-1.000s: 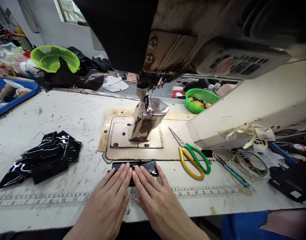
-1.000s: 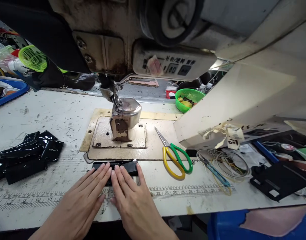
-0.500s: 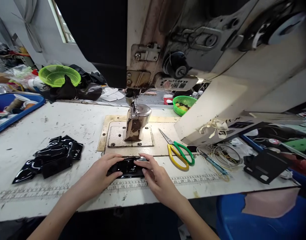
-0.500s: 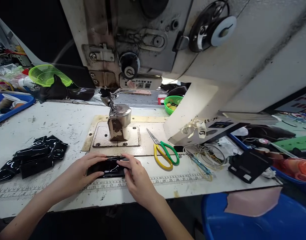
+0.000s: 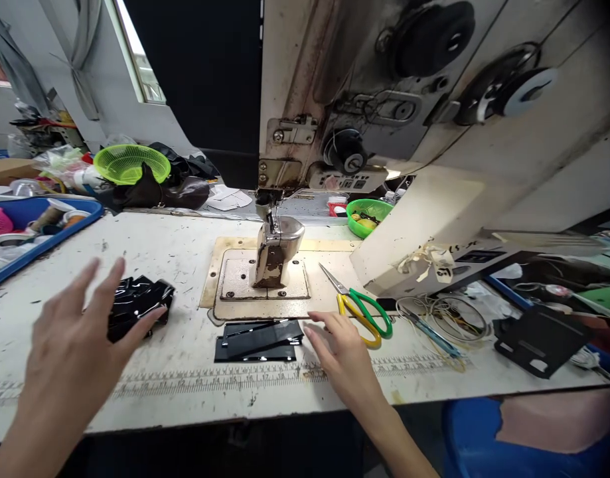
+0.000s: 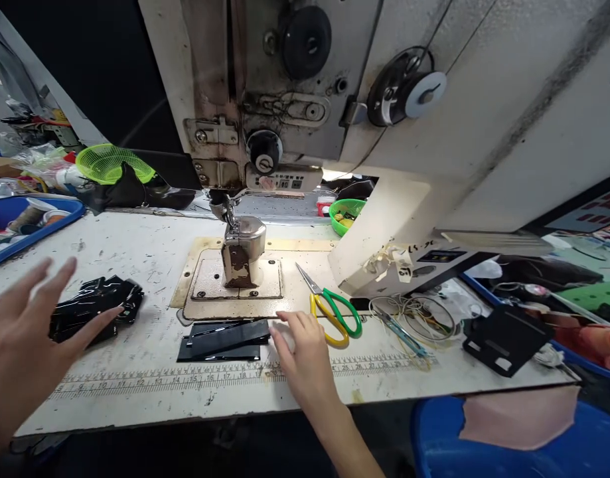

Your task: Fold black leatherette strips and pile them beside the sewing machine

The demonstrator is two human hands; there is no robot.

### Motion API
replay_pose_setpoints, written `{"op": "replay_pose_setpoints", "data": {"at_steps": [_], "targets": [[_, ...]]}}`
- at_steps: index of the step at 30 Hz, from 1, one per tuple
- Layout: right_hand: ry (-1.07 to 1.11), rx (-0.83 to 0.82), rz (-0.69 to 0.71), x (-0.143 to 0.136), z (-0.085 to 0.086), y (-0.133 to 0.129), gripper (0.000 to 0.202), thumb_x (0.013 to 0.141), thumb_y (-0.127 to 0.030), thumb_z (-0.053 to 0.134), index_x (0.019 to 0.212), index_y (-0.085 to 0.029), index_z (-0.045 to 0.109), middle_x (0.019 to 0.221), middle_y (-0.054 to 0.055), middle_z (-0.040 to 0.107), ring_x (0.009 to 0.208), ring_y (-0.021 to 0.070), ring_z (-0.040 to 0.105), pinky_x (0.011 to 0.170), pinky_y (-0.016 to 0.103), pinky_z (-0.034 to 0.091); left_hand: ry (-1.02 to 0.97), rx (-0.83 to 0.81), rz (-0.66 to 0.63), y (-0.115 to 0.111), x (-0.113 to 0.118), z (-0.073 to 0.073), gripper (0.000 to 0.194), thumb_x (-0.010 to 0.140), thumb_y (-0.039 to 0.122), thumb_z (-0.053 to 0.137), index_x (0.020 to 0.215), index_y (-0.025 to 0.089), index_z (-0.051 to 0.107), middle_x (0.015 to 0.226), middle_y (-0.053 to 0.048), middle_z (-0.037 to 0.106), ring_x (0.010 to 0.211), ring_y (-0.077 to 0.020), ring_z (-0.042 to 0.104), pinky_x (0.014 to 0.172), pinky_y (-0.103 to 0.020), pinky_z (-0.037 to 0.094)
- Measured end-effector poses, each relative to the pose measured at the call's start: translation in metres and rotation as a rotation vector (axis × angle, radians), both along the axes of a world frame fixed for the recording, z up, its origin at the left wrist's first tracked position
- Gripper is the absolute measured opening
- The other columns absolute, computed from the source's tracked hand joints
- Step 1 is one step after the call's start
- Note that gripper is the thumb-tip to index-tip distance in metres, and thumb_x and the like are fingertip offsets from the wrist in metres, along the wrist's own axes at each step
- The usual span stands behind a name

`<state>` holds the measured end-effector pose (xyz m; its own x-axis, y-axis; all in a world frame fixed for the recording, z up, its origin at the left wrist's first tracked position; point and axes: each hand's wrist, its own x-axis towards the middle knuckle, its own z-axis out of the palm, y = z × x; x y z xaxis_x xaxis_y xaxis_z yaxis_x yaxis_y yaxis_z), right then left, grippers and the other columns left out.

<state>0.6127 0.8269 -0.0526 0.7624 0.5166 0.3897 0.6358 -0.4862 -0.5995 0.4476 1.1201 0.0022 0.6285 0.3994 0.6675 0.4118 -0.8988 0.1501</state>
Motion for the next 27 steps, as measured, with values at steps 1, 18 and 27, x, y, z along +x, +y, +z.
{"op": "replay_pose_setpoints", "data": {"at_steps": [1,18,27], "targets": [[-0.015,-0.028,-0.030,0.000,-0.001,0.002,0.025,0.102,-0.041,0.052,0.110,-0.022,0.066,0.103,0.009,0.070,0.097,0.0268,0.067,0.084,0.042,0.053,0.015,-0.038,-0.067,-0.008,0.003,-0.003,0.064,0.095,0.061,0.052,0.147,0.023,0.048,0.139,-0.011,0.060,0.127,-0.0407,0.057,0.103,-0.061,0.048],[0.036,-0.055,0.000,-0.003,0.001,0.029,0.013,0.088,-0.019,0.065,0.092,-0.024,0.053,0.090,0.003,0.061,0.085,0.0248,0.059,0.081,0.043,0.046,0.218,-0.554,-0.483,-0.078,0.037,-0.054,0.017,0.099,0.032,0.048,0.106,0.028,0.063,0.098,-0.002,0.073,0.083,-0.0200,0.069,0.058,-0.027,0.055],[0.357,0.181,0.090,-0.029,0.026,0.016,0.016,0.098,-0.027,0.054,0.111,-0.023,0.062,0.098,0.005,0.065,0.078,0.0167,0.065,0.061,0.025,0.057,0.147,-0.780,-0.354,-0.083,0.018,-0.026,0.034,0.099,0.048,0.050,0.124,0.028,0.060,0.083,0.000,0.068,0.076,-0.0164,0.069,0.050,-0.019,0.050]]}}
